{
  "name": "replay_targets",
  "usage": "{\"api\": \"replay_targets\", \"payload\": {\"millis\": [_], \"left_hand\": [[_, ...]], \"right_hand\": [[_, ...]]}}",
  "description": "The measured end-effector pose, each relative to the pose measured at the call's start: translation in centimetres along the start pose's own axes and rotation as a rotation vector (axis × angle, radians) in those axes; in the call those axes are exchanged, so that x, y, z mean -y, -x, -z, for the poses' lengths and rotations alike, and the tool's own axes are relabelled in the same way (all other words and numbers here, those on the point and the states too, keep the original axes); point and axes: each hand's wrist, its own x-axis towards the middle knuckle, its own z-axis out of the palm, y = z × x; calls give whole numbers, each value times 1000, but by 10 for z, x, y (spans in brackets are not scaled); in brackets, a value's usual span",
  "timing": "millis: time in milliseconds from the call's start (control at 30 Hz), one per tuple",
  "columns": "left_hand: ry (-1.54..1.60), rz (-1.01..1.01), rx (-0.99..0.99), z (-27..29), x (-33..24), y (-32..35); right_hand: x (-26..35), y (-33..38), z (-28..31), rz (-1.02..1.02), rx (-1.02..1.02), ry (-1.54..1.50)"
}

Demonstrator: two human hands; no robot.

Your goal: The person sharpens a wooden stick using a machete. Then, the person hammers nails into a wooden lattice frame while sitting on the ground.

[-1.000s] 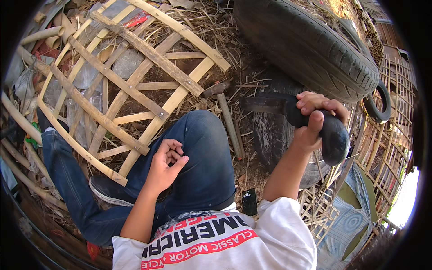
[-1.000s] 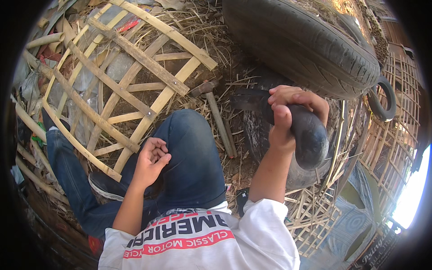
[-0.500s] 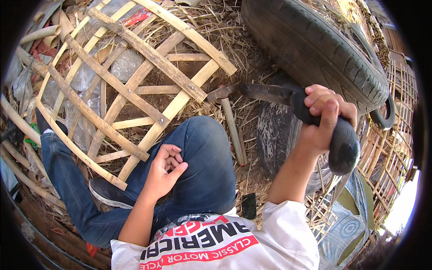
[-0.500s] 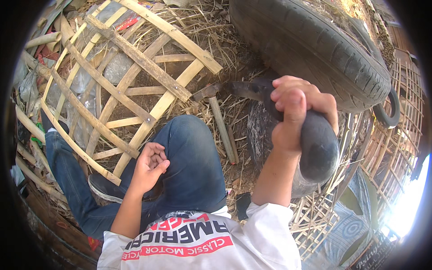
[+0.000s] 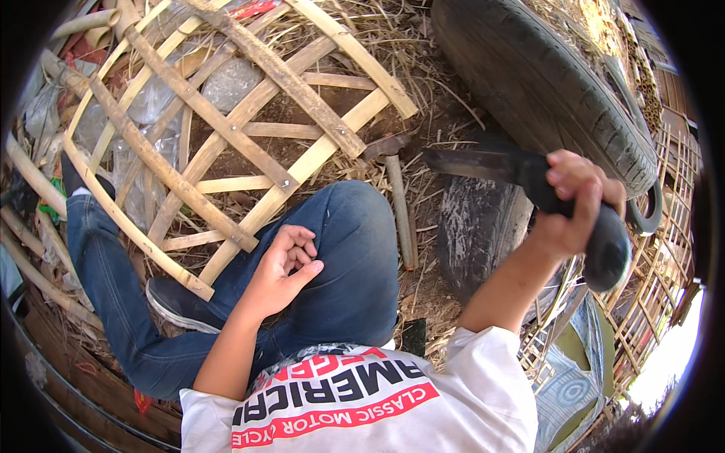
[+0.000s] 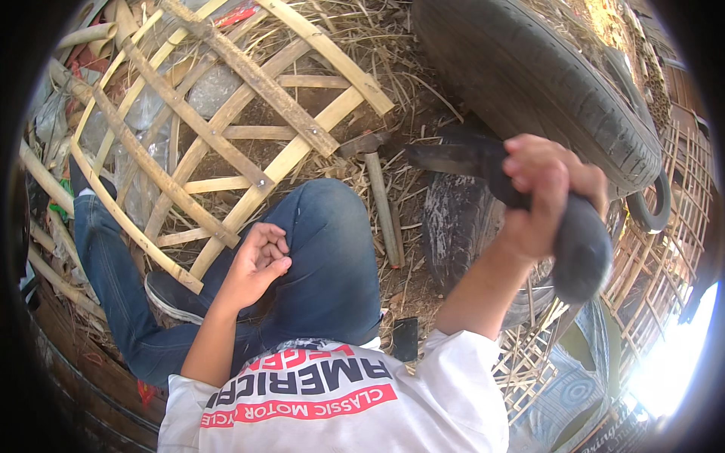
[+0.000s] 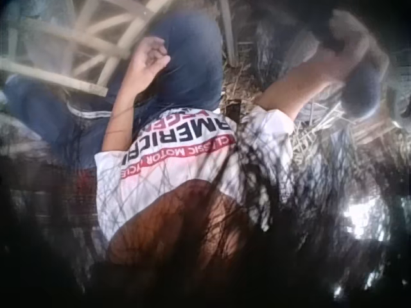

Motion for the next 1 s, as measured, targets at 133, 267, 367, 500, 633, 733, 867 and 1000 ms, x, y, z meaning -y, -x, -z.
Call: {"api": "replay_targets", "payload": {"millis": [133, 267, 367, 500, 633, 733, 867, 1000], "left_hand": [[-45, -47, 42, 0, 1, 0], [-49, -10, 45, 0, -2, 0], [-54, -48, 50, 0, 2, 2], [-56, -62, 46, -1, 6, 5], [-62, -90, 29, -2, 7, 5], [-33, -100, 33, -3, 9, 4], [-43, -89, 19, -2, 9, 6], [-20, -43, 40, -2, 6, 6]], "right_hand": [[27, -3, 67, 153, 9, -201], [-6, 21, -9, 51, 4, -38], [-6, 19, -5, 16, 26, -23], [-11, 15, 19, 89, -70, 53], [6, 41, 29, -63, -272, -103], [-1, 50, 45, -28, -253, -306], [-3, 43, 48, -70, -299, -379], [-7, 40, 60, -83, -229, -456]]}}
